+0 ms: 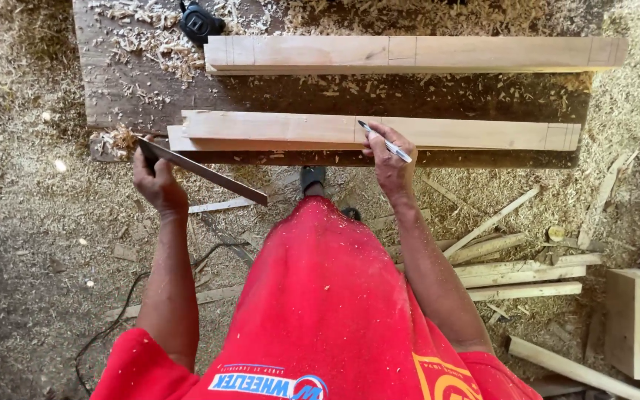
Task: Use a try square and a pen to mark measurement lines on wood planks.
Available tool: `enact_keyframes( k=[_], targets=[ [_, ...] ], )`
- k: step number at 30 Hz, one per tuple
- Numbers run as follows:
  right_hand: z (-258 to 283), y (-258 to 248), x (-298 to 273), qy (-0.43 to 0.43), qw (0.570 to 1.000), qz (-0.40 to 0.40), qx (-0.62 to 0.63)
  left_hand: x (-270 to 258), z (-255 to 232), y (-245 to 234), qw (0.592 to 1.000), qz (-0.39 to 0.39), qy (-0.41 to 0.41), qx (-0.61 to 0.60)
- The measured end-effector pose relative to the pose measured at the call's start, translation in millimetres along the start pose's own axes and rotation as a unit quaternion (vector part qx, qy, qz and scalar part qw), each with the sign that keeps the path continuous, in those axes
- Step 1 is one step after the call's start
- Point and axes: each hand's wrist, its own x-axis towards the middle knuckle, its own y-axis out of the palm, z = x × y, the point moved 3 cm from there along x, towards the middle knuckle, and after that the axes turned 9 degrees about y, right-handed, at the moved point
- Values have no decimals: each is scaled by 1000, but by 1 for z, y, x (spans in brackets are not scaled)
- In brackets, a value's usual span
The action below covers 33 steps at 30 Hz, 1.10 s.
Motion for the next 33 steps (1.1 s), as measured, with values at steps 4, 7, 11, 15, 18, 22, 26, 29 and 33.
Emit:
enact_keyframes(
  k=[4,7,11,15,18,22,26,29,33],
  targets=[
    [-7,2,0,19,1000,3,-5,-10,-1,-10,997,-27,-12,66],
    [-14,-7,-1,19,999,-22,-36,-8,2,9,990,-8,-17,138],
    [-8,-43,-5,-120,919,-141,-348,7,27,33,996,20,5,81],
    [9,-56,-35,-122,943,-194,-240,18,34,49,981,30,-124,143],
    [-21,-40,-52,-108,965,-103,-218,26,29,55,986,34,-141,85],
    [-25,0,-80,-198,926,6,-320,28,43,48,985,49,-96,138],
    [-30,10,-84,-246,896,18,-368,29,27,52,984,41,-107,134],
    [-45,11,-80,-263,887,34,-377,26,26,52,973,37,-147,172],
    [-47,13,-74,-237,899,60,-363,28,40,50,972,36,-109,206]
  ],
)
